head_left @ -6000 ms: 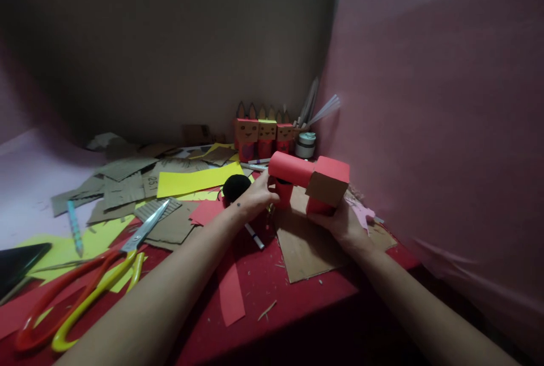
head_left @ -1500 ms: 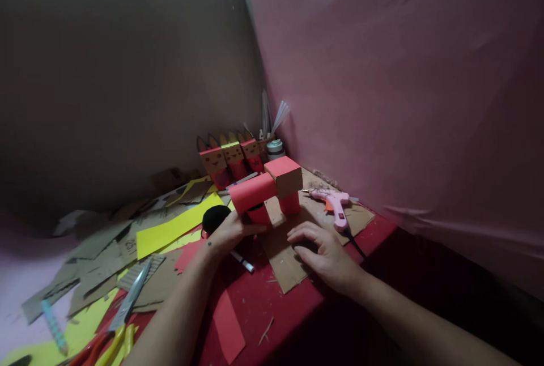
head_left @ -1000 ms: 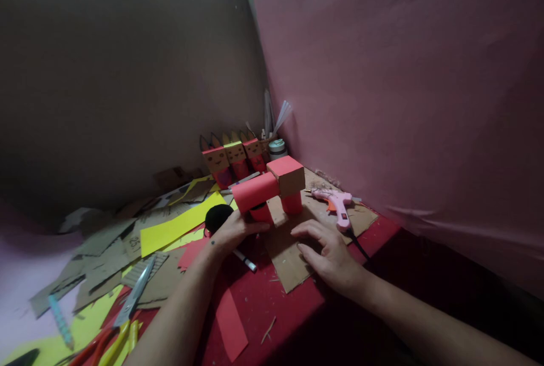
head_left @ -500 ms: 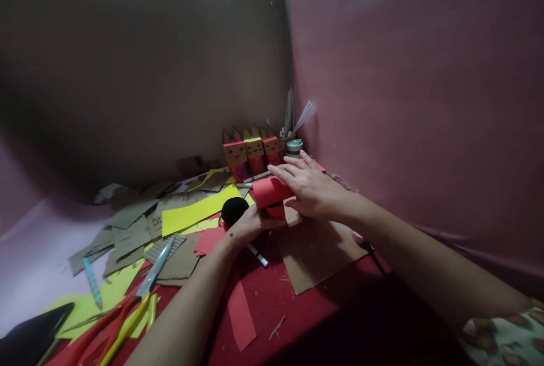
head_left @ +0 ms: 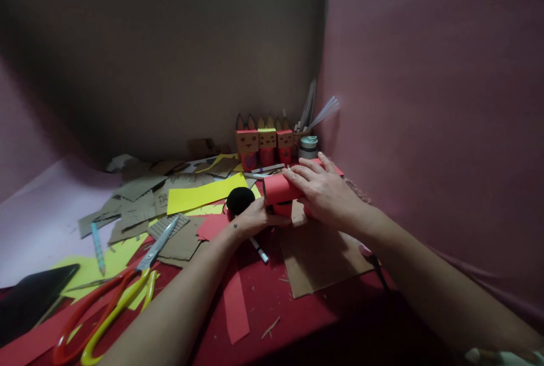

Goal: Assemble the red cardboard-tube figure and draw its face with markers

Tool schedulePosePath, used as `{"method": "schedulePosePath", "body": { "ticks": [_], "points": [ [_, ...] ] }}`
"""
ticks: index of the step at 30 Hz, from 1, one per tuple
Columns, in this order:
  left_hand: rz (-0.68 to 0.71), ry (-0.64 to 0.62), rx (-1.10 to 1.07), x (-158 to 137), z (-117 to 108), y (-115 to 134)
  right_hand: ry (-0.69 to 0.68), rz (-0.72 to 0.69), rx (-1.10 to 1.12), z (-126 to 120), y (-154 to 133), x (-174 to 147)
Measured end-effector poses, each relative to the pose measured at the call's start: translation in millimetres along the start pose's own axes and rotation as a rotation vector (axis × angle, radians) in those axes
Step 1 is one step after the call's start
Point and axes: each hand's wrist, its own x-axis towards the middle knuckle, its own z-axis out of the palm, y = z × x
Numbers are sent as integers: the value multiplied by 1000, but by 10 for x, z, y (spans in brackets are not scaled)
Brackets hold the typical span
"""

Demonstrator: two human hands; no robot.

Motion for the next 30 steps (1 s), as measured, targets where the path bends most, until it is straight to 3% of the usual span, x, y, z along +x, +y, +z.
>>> {"method": "schedulePosePath", "body": {
  "ticks": [8, 14, 17, 19, 25, 30],
  "points": [
    [-76, -84, 36, -130, -19, 181, 39, 35, -1, -9, 43, 18],
    [-110, -112, 116, -551, -231, 383, 39, 21, -17, 14, 16, 19],
    [-122, -46, 133, -786, -373, 407, 29, 7, -54, 10, -22, 19],
    [-87, 73, -1, -891, -435, 372, 23, -1, -73, 6, -39, 20],
    [76, 386, -790, -943, -428, 270, 13, -42, -124, 31, -33, 26],
    [89, 492, -995, -899, -394, 303, -21, -65, -134, 48, -54, 96]
  ]
}}
